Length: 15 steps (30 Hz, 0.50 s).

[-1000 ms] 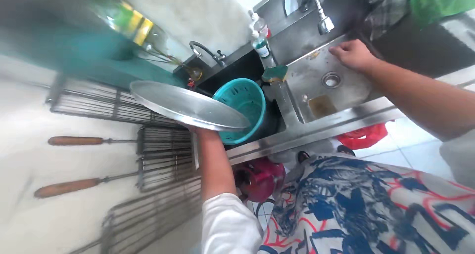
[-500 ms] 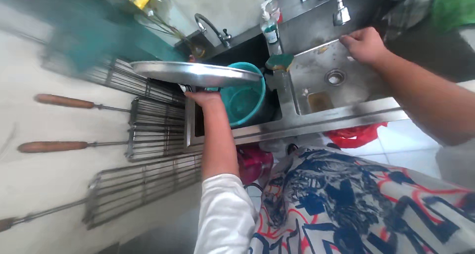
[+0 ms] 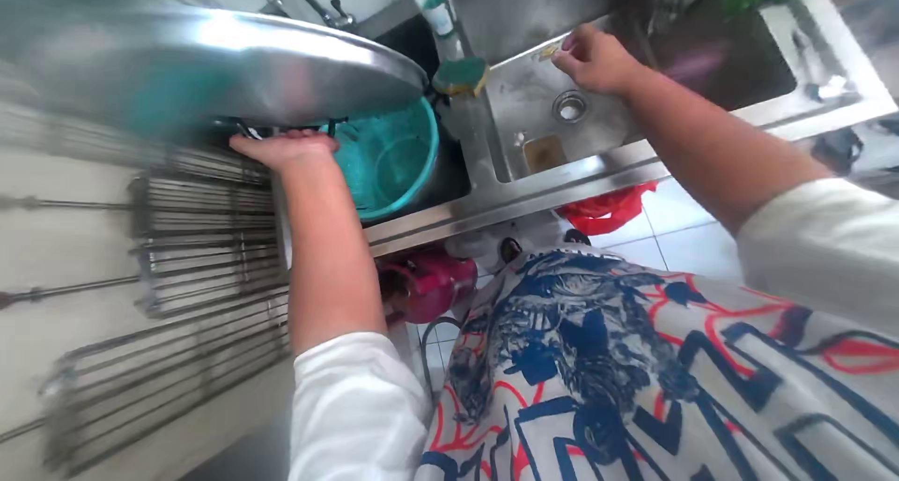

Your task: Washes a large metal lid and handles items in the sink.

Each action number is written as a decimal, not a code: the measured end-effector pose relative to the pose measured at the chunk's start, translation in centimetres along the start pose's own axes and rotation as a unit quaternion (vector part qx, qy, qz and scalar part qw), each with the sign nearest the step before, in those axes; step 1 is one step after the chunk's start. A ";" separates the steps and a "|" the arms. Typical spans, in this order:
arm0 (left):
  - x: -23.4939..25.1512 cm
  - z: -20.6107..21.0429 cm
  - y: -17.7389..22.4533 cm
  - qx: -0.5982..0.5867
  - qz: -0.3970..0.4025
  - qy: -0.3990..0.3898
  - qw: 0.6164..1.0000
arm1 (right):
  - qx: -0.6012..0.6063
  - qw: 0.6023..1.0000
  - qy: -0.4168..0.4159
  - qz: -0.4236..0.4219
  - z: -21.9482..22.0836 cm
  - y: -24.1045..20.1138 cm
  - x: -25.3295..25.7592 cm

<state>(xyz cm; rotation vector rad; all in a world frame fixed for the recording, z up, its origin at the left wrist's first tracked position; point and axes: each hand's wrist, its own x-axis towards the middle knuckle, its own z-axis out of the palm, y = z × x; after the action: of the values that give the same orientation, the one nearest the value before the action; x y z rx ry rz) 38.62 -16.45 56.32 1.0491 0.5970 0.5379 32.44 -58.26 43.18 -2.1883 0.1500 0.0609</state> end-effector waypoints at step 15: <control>-6.8 0.2 -1.0 -0.069 -0.008 -0.012 0.997 | -0.018 0.999 -0.014 -0.045 0.9 1.1 -8.2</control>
<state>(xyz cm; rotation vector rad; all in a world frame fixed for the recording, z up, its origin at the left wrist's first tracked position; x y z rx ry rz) 33.98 -21.51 56.83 0.9177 0.5388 0.5442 24.20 -57.45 42.57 -2.2255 0.0349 0.0427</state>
